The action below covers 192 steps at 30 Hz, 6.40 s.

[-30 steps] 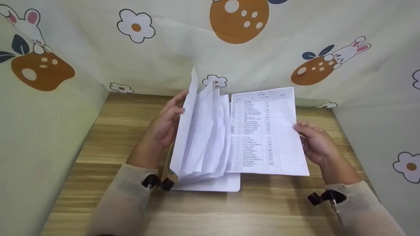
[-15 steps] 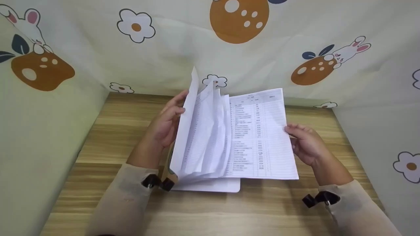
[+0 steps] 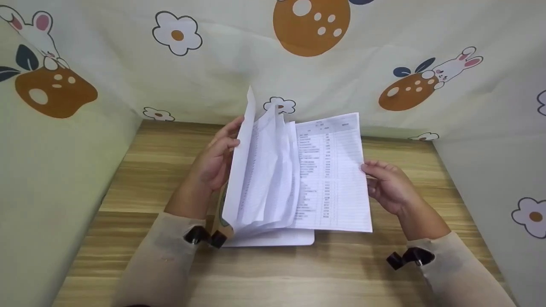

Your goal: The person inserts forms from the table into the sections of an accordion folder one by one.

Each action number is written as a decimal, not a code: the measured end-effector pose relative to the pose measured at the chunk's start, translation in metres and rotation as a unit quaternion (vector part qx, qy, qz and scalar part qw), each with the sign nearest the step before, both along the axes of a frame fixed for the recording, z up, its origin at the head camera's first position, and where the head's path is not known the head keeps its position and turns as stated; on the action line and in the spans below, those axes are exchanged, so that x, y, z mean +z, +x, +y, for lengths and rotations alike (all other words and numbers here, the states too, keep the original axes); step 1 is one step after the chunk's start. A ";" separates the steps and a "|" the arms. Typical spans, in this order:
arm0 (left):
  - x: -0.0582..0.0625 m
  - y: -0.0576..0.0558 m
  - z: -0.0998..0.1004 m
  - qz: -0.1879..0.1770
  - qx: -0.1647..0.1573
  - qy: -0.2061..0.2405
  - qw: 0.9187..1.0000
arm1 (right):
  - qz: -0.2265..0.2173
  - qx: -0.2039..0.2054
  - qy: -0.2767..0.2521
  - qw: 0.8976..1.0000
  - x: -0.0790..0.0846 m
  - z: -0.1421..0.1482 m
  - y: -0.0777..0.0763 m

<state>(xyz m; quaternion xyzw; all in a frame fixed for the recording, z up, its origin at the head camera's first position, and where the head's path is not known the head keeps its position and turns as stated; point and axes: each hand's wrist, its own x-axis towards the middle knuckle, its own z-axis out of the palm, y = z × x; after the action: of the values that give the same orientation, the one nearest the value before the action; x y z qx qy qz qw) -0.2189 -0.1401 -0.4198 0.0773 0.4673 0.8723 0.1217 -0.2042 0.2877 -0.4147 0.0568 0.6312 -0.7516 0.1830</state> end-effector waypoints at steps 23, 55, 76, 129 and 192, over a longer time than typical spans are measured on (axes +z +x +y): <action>0.000 0.001 0.002 0.005 0.005 -0.004 1.000 | -0.010 0.023 -0.001 1.000 -0.012 -0.035 -0.005; 0.000 0.002 0.003 0.006 -0.005 -0.011 1.000 | 0.051 0.031 0.135 0.989 -0.023 -0.102 -0.020; 0.000 0.001 0.005 0.001 -0.005 -0.007 1.000 | 0.059 0.033 0.180 0.981 -0.022 -0.113 -0.022; 0.000 0.002 0.004 -0.006 -0.009 -0.004 1.000 | 0.041 0.008 0.495 0.868 -0.072 -0.016 -0.096; -0.002 0.001 0.003 0.003 -0.012 0.002 1.000 | 0.001 -0.020 0.414 0.910 -0.066 0.020 -0.090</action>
<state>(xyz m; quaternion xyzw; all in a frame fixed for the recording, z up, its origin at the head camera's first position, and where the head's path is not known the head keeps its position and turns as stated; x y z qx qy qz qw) -0.2175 -0.1372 -0.4217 0.0861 0.4649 0.8715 0.1302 -0.2938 0.3076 -0.4808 0.1396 0.8846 -0.4264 0.1274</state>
